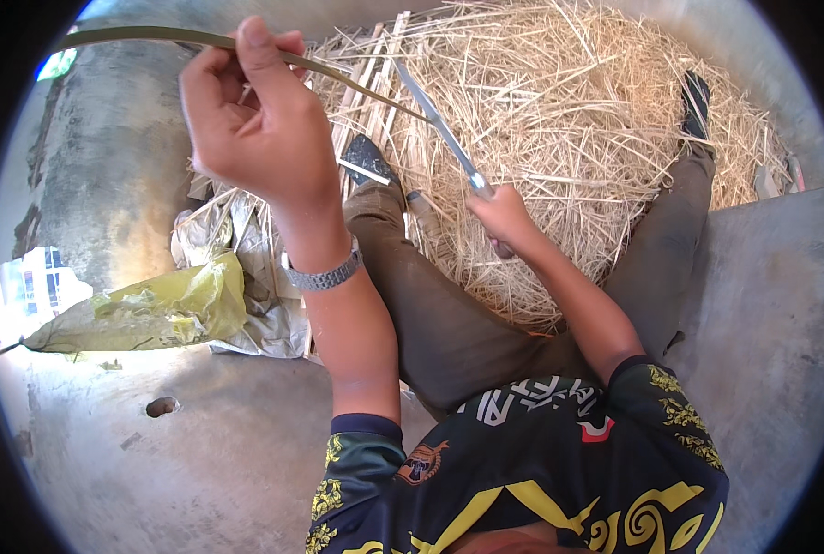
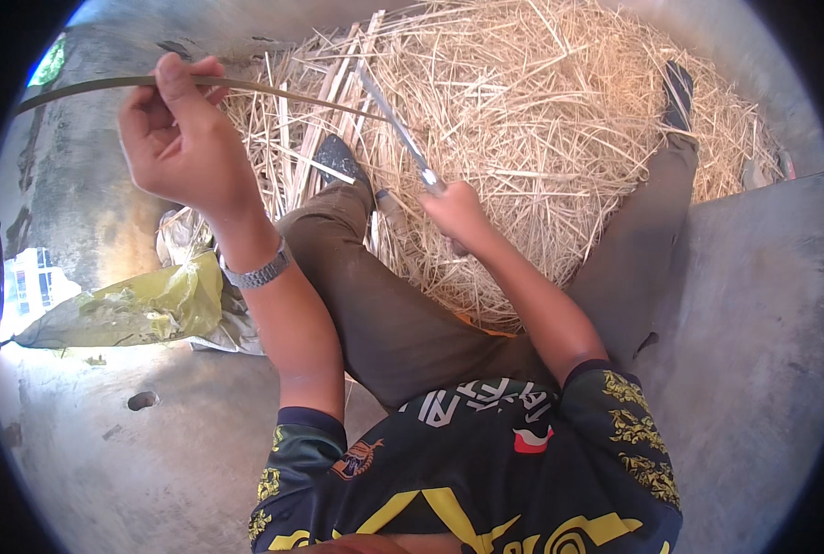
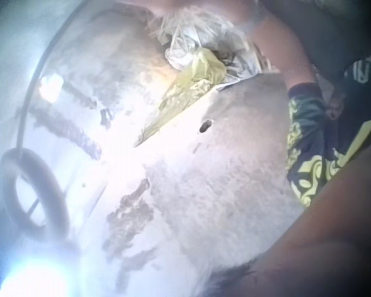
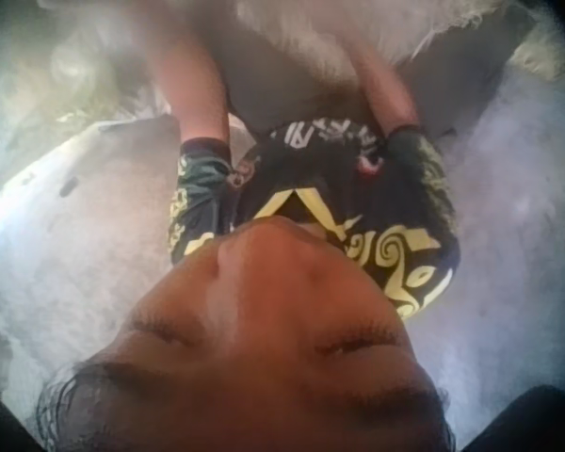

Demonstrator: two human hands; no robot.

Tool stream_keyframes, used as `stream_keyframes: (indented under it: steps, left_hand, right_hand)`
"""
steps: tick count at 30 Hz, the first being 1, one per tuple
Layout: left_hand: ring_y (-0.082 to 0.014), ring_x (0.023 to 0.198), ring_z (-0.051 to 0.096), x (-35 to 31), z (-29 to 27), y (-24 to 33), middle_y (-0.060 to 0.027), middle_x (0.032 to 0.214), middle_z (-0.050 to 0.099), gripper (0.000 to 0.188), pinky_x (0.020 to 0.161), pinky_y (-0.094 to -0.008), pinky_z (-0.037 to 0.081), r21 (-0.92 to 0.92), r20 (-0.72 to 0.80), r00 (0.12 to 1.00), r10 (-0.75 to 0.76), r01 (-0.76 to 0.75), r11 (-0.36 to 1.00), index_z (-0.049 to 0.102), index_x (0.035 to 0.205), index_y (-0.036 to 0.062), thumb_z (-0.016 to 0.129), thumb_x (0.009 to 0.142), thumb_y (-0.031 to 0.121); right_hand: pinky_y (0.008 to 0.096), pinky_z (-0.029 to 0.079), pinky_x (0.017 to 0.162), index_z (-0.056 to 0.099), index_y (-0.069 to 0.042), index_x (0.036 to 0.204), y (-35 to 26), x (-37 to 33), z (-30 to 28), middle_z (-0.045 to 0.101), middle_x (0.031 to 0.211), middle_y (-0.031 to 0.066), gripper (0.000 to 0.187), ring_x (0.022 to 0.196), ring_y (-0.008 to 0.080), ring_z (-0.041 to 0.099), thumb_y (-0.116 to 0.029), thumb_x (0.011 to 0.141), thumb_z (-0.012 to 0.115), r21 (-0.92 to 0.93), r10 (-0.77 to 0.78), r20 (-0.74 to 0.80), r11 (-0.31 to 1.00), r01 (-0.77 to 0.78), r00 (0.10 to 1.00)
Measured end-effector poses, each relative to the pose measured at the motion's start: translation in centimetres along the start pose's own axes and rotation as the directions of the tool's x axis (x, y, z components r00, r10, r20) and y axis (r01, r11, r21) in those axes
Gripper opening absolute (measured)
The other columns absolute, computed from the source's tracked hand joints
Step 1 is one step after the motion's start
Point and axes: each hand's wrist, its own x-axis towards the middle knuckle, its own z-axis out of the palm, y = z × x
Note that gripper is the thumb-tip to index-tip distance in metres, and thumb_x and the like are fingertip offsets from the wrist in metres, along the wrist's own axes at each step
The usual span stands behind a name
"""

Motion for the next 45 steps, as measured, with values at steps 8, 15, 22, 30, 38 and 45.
stream_keyframes:
  steps: [8,15,22,30,38,45]
  left_hand:
    - [-0.0154,0.068,0.071,0.1,0.9,0.1,-0.0161,0.079,0.073,0.018,0.058,-0.0234,0.058,-0.038,0.005,1.0,0.014,-0.014,0.999,0.057,0.096,-0.0039,0.066,0.099,0.011]
    - [-0.0116,0.068,0.068,0.9,0.3,-0.8,-0.0127,0.078,0.071,0.017,0.058,-0.0218,0.054,-0.137,0.002,1.0,-0.029,0.029,0.99,0.057,0.093,-0.0036,0.067,0.098,0.008]
    - [-0.0118,0.069,0.068,0.7,1.2,-0.3,-0.0127,0.078,0.072,0.017,0.061,-0.0225,0.055,-0.121,0.027,0.999,-0.033,0.036,0.992,0.057,0.095,-0.0036,0.067,0.099,0.009]
    - [-0.0114,0.07,0.068,0.6,1.4,0.1,-0.0108,0.081,0.073,0.018,0.062,-0.0221,0.054,-0.185,0.16,0.986,-0.048,0.078,0.98,0.067,0.103,-0.0044,0.063,0.102,0.013]
    - [-0.0138,0.078,0.071,1.0,0.2,0.8,-0.011,0.086,0.073,0.021,0.067,-0.0239,0.058,-0.111,0.233,0.969,-0.076,0.104,0.988,0.068,0.11,-0.0058,0.061,0.103,0.013]
    - [-0.0166,0.078,0.073,0.5,1.3,0.8,-0.013,0.087,0.075,0.022,0.066,-0.0267,0.061,-0.109,0.18,0.981,-0.076,0.097,0.989,0.069,0.107,-0.0051,0.063,0.102,0.016]
  right_hand:
    - [0.0295,0.04,0.049,0.054,-0.006,0.065,1.0,2.1,1.7,0.052,0.056,-0.001,0.029,0.048,0.009,0.047,-0.02,0.087,0.065,0.015,-0.531,0.031,0.847,0.531,0.847]
    - [0.0311,0.047,0.049,0.062,-0.001,0.078,7.1,5.2,-1.9,0.06,0.062,0.0065,0.019,0.05,0.0143,0.056,-0.019,0.087,0.063,-0.114,0.066,-0.097,0.99,-0.077,0.993]
    - [0.033,0.038,0.05,0.056,-0.006,0.064,-3.2,-1.3,0.0,0.053,0.059,0.0007,0.027,0.052,0.0104,0.048,-0.02,0.086,0.066,-0.082,-0.384,-0.029,0.921,0.381,0.923]
    - [0.0303,0.039,0.044,0.056,-0.006,0.075,3.6,3.3,-1.0,0.052,0.061,0.001,0.02,0.046,0.0098,0.047,-0.017,0.089,0.063,-0.053,-0.12,-0.056,0.992,0.117,0.991]
    - [0.0315,0.041,0.045,0.055,-0.006,0.069,-0.1,0.5,-0.7,0.052,0.057,0.0009,0.027,0.046,0.0112,0.05,-0.022,0.086,0.067,-0.099,-0.136,-0.016,0.986,0.134,0.991]
    - [0.0322,0.038,0.051,0.048,-0.009,0.062,0.9,0.6,1.3,0.049,0.056,-0.0018,0.032,0.051,0.0098,0.046,-0.018,0.086,0.068,0.091,-0.456,-0.041,0.885,0.457,0.889]
